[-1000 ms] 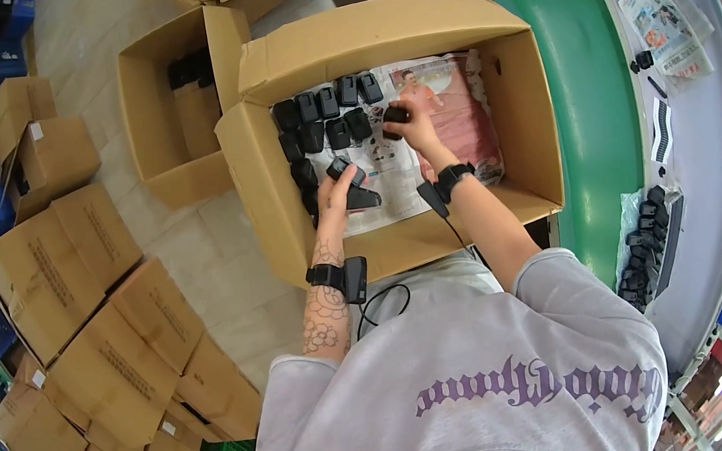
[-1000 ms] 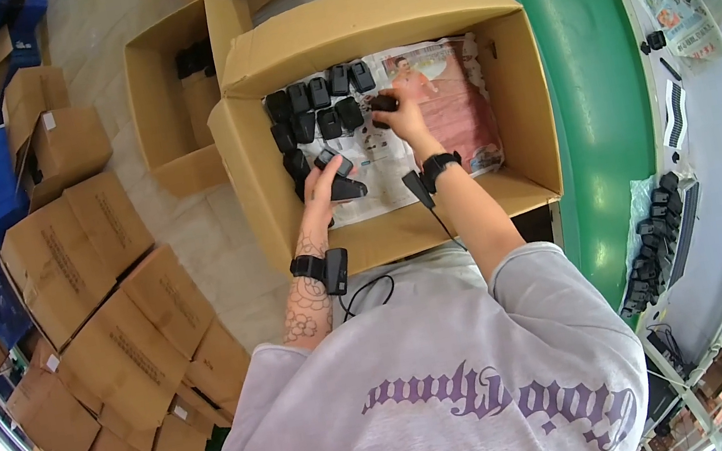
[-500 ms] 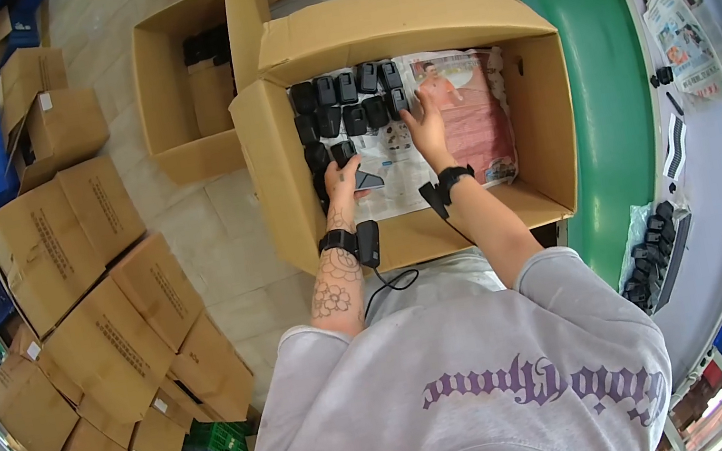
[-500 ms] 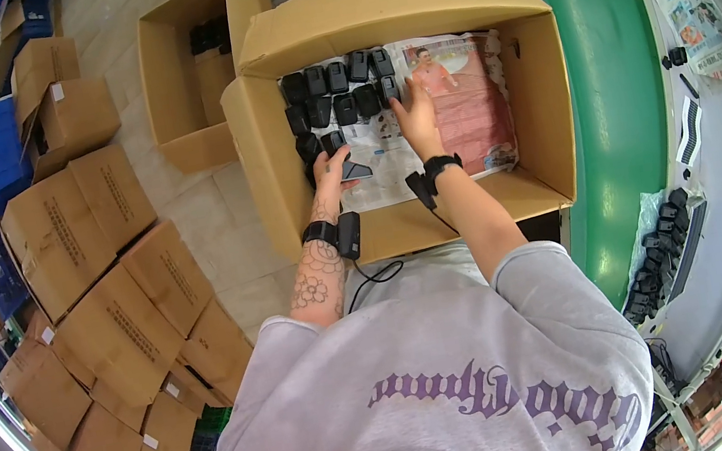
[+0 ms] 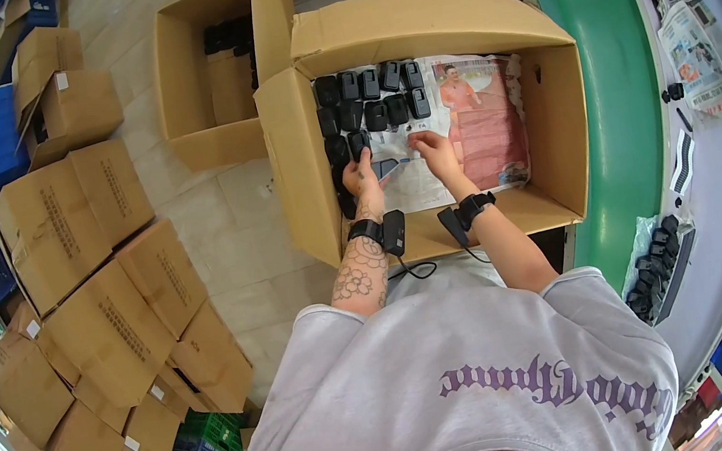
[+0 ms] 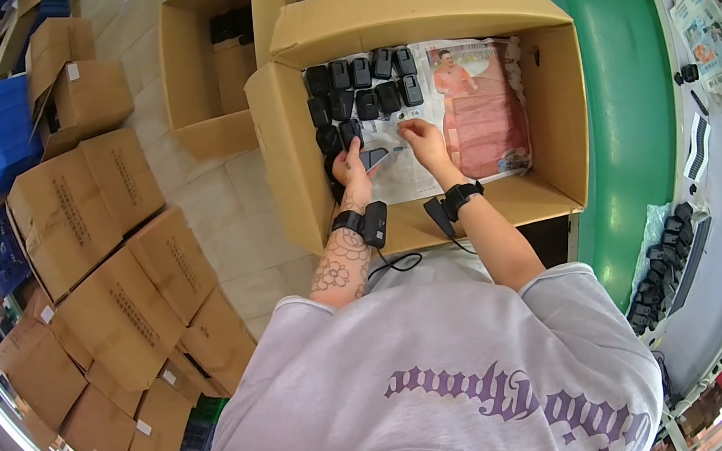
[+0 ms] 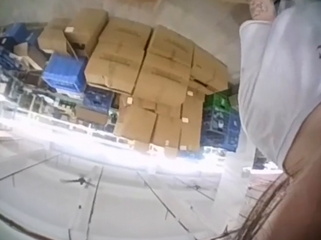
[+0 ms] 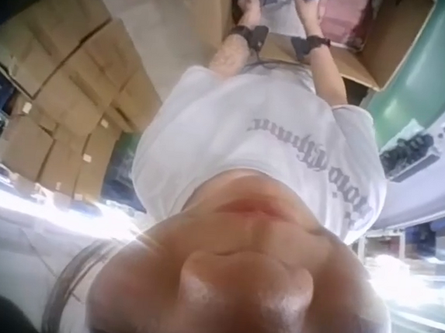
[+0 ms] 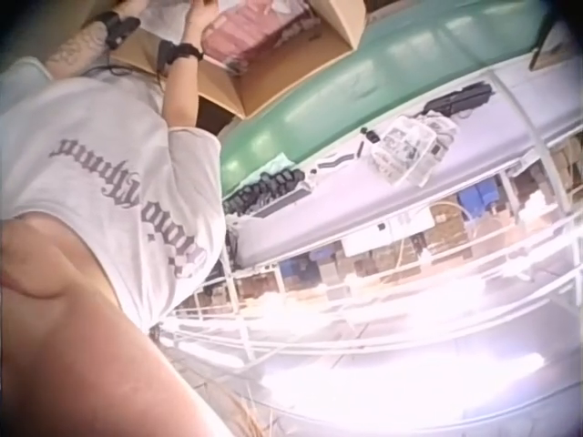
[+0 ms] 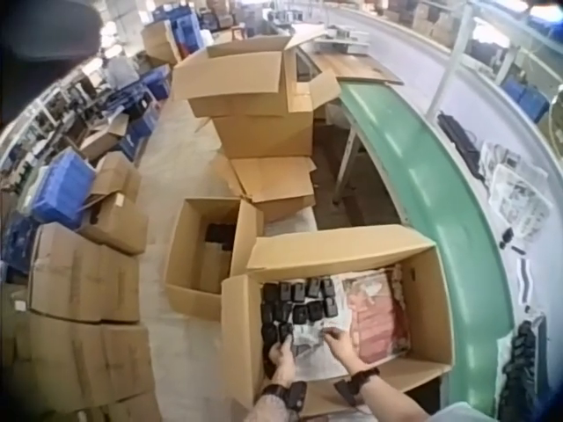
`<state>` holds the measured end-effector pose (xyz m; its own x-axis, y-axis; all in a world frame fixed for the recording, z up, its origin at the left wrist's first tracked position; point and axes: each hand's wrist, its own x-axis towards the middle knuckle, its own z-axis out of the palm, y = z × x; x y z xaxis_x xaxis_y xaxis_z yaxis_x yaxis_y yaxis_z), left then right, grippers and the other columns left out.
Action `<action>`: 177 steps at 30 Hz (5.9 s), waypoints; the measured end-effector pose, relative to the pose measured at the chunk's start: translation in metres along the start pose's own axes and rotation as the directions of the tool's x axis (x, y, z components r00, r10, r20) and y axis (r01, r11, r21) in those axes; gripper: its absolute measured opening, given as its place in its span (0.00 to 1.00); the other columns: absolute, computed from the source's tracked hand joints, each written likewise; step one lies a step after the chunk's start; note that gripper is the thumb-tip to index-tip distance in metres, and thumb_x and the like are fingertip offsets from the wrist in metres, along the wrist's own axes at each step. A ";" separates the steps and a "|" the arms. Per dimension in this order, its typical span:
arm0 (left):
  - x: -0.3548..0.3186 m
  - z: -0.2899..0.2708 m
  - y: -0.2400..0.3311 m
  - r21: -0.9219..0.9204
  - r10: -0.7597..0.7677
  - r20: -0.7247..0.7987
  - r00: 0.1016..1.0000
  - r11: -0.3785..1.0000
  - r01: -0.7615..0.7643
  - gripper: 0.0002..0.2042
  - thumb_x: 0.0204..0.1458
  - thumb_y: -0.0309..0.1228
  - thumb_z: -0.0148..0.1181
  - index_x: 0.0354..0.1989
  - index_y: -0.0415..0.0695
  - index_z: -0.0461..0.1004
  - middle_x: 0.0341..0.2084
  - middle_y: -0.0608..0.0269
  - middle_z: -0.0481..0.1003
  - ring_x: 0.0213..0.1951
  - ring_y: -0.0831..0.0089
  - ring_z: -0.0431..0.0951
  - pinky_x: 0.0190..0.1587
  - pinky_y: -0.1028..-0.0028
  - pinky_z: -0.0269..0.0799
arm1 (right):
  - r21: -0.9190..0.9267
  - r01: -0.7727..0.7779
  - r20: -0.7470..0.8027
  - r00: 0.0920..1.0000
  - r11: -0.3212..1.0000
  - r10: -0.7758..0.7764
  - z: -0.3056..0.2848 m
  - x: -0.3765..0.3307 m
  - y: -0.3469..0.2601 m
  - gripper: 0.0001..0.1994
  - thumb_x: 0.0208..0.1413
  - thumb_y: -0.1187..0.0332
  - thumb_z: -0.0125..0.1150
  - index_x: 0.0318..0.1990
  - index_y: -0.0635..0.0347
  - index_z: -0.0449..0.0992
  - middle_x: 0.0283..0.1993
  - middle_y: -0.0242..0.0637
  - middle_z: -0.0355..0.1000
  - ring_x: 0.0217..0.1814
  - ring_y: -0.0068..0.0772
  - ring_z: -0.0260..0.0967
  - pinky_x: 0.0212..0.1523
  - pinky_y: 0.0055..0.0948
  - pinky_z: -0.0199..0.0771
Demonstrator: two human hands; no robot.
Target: The worker is packing electronic components from a conveyor belt into a cardboard box, labeling it with a marker, and then covering the contents with newspaper.
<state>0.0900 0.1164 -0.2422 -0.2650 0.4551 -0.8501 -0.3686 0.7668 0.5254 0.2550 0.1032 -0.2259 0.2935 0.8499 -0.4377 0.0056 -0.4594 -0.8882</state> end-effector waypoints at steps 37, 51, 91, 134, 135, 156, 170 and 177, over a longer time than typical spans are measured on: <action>0.037 -0.039 -0.023 0.598 0.331 0.285 0.899 0.671 -0.437 0.17 0.51 0.36 0.47 0.40 0.37 0.76 0.36 0.47 0.77 0.40 0.53 0.77 0.42 0.63 0.70 | -0.458 -0.260 -0.427 0.903 0.850 0.046 0.122 -0.025 -0.003 0.24 0.37 0.61 0.72 0.38 0.65 0.67 0.35 0.52 0.71 0.41 0.56 0.68 0.44 0.45 0.68; 0.027 -0.026 0.013 0.359 -0.225 0.482 0.847 0.932 0.044 0.16 0.57 0.45 0.44 0.45 0.49 0.70 0.40 0.69 0.73 0.40 0.73 0.72 0.41 0.70 0.67 | -0.103 -0.195 -0.246 0.955 0.975 0.165 0.069 -0.036 -0.066 0.12 0.41 0.64 0.66 0.31 0.62 0.75 0.34 0.47 0.73 0.38 0.43 0.72 0.45 0.36 0.72; -0.603 0.406 -0.533 -0.876 -0.621 0.443 -0.647 -0.145 -0.461 0.35 0.40 0.32 0.65 0.61 0.53 0.59 0.53 0.54 0.63 0.56 0.55 0.63 0.51 0.58 0.67 | -0.181 -0.697 -0.977 0.044 0.694 -0.210 -0.683 -0.494 0.174 0.42 0.30 0.63 0.75 0.59 0.51 0.62 0.57 0.45 0.56 0.58 0.50 0.55 0.51 0.43 0.63; -0.327 -0.047 -0.010 0.075 0.076 0.677 0.732 0.982 -0.172 0.21 0.58 0.51 0.45 0.40 0.43 0.69 0.30 0.58 0.77 0.34 0.63 0.80 0.15 0.76 0.69 | 0.585 -0.346 0.440 0.895 0.734 0.072 -0.273 -0.169 -0.137 0.15 0.52 0.69 0.63 0.47 0.55 0.69 0.39 0.31 0.70 0.38 0.25 0.69 0.36 0.31 0.75; -0.321 -0.064 -0.005 0.015 0.098 0.639 0.763 0.990 -0.139 0.21 0.59 0.51 0.45 0.40 0.43 0.69 0.30 0.58 0.77 0.34 0.63 0.80 0.15 0.76 0.69 | 0.579 -0.418 0.418 0.889 0.700 0.185 -0.238 -0.147 -0.135 0.14 0.48 0.69 0.66 0.42 0.56 0.71 0.35 0.30 0.70 0.34 0.25 0.69 0.28 0.30 0.74; -0.199 -0.129 0.155 0.059 0.038 0.699 0.715 0.992 -0.110 0.20 0.57 0.44 0.52 0.48 0.40 0.63 0.29 0.51 0.77 0.25 0.68 0.79 0.16 0.76 0.70 | -0.624 -0.101 -0.362 0.916 0.775 -0.172 0.057 0.015 0.013 0.28 0.31 0.64 0.73 0.45 0.61 0.72 0.52 0.54 0.58 0.54 0.57 0.55 0.56 0.47 0.58; -0.147 -0.087 0.107 0.380 -0.166 0.629 0.759 0.918 -0.114 0.21 0.53 0.45 0.58 0.43 0.41 0.63 0.28 0.57 0.75 0.22 0.74 0.76 0.13 0.76 0.69 | 0.167 -0.168 -0.071 0.981 0.971 0.182 0.013 -0.058 -0.098 0.19 0.50 0.66 0.59 0.49 0.61 0.71 0.43 0.40 0.71 0.40 0.23 0.69 0.35 0.23 0.74; -0.132 -0.063 0.094 0.594 -0.282 0.684 0.672 0.750 -0.290 0.32 0.47 0.49 0.63 0.52 0.37 0.62 0.30 0.57 0.74 0.25 0.75 0.75 0.19 0.76 0.73 | -0.115 -0.151 0.647 0.738 0.982 0.189 -0.010 -0.095 -0.133 0.24 0.47 0.75 0.64 0.54 0.55 0.68 0.43 0.36 0.69 0.41 0.26 0.71 0.36 0.25 0.76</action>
<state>0.0346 0.0998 -0.0783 0.5356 0.3994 -0.7440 0.3296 0.7123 0.6197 0.2358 0.0808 -0.0644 -0.4010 0.7078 -0.5816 0.0711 -0.6089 -0.7901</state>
